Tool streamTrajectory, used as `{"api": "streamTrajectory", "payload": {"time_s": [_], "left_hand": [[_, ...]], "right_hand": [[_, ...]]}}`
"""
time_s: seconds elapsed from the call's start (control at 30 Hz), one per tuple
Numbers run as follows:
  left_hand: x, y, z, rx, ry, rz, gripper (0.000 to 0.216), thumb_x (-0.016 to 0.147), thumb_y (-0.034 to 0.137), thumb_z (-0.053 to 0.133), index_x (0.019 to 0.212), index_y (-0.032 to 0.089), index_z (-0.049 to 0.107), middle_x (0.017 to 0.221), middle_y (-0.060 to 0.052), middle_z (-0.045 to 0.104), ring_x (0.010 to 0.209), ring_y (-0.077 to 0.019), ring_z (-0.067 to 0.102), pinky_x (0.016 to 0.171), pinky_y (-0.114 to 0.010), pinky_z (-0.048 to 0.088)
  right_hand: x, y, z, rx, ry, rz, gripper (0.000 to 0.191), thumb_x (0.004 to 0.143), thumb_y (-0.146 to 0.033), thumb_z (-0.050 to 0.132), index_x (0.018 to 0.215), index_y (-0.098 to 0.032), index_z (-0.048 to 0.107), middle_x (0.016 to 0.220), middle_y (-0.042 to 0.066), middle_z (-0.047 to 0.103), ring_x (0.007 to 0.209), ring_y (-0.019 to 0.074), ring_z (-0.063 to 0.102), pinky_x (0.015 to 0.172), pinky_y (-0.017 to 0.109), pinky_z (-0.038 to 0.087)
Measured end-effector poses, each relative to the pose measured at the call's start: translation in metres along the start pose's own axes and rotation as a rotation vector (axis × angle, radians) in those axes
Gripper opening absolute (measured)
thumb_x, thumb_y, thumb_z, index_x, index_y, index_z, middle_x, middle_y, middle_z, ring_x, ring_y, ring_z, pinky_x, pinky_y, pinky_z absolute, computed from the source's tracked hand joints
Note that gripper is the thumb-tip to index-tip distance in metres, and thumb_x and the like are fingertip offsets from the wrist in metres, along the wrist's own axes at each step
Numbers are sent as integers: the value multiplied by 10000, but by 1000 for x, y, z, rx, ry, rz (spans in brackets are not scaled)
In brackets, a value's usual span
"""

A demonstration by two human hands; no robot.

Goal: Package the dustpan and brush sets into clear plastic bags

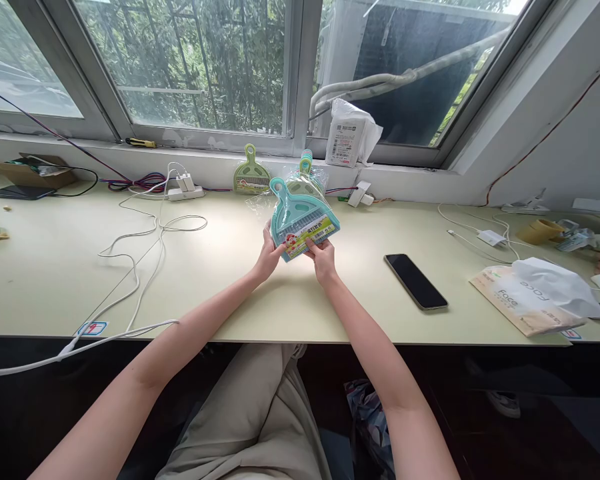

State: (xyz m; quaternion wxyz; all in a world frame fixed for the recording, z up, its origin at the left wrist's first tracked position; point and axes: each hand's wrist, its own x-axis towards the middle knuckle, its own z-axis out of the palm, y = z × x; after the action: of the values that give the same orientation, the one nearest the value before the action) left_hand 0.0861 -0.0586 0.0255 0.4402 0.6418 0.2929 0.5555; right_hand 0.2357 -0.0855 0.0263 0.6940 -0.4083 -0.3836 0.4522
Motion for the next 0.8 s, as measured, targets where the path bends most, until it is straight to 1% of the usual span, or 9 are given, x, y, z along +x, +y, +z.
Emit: {"api": "streamTrajectory", "payload": {"time_s": [0.07,0.17,0.33,0.43,0.5,0.6,0.63,0.7,0.8], "left_hand": [[-1,3,0,20,-5,-13,811,789,201,516,1470,251,78,1480,-88,363,1327,-221,417,1094,-362,342],[-3,6,2,56,20,-32,808,798,200,484,1483,237,57,1488,-89,365,1328,-223,419,1097,-359,343],[-6,8,2,90,65,-2,736,856,259,444,1489,250,69,1525,-62,322,1358,-223,384,1107,-351,331],[-8,9,2,75,35,26,744,873,340,494,1486,259,82,1516,-80,336,1370,-235,370,1114,-363,321],[-8,10,3,36,6,38,814,848,397,567,1483,267,74,1514,-96,332,1370,-242,373,1114,-366,323],[-7,15,5,-93,-14,0,894,803,434,642,1472,273,71,1509,-111,332,1357,-241,390,1100,-376,347],[-6,16,5,-144,-13,-34,865,808,439,636,1463,271,96,1497,-113,350,1344,-241,407,1086,-385,366],[-5,18,5,-221,-34,-128,731,837,450,593,1423,257,201,1448,-115,420,1297,-253,460,1037,-416,418],[-4,19,3,-255,-117,-258,565,839,436,578,1315,226,360,1352,-113,515,1209,-277,530,947,-454,479]], "right_hand": [[0,0,0,0,0,-4,425,625,-403,808,922,-195,586,1084,64,681,1013,239,662,845,392,588],[0,0,0,-16,-6,-5,424,637,-408,798,937,-199,584,1100,65,677,1029,238,655,843,383,588],[-2,-1,3,-3,-24,-12,427,645,-401,798,961,-203,591,1093,65,679,1033,246,655,845,395,589],[-3,-2,3,-11,-20,-21,419,654,-404,789,965,-205,592,1110,66,670,1043,246,652,850,393,588],[-3,-3,3,-11,-15,-23,415,660,-405,782,971,-206,593,1126,66,663,1060,245,645,854,383,588],[-3,-4,3,11,-5,-21,421,656,-399,785,977,-204,596,1131,66,663,1080,245,638,866,373,584],[-2,-4,3,20,-1,-19,421,652,-396,787,974,-203,596,1127,65,666,1081,244,637,870,372,583],[-2,-3,3,31,3,-16,413,650,-385,789,966,-202,596,1120,63,670,1081,242,638,879,372,580],[-1,-2,2,34,13,-13,390,657,-365,784,958,-199,598,1116,62,671,1077,239,640,885,373,578]]}}
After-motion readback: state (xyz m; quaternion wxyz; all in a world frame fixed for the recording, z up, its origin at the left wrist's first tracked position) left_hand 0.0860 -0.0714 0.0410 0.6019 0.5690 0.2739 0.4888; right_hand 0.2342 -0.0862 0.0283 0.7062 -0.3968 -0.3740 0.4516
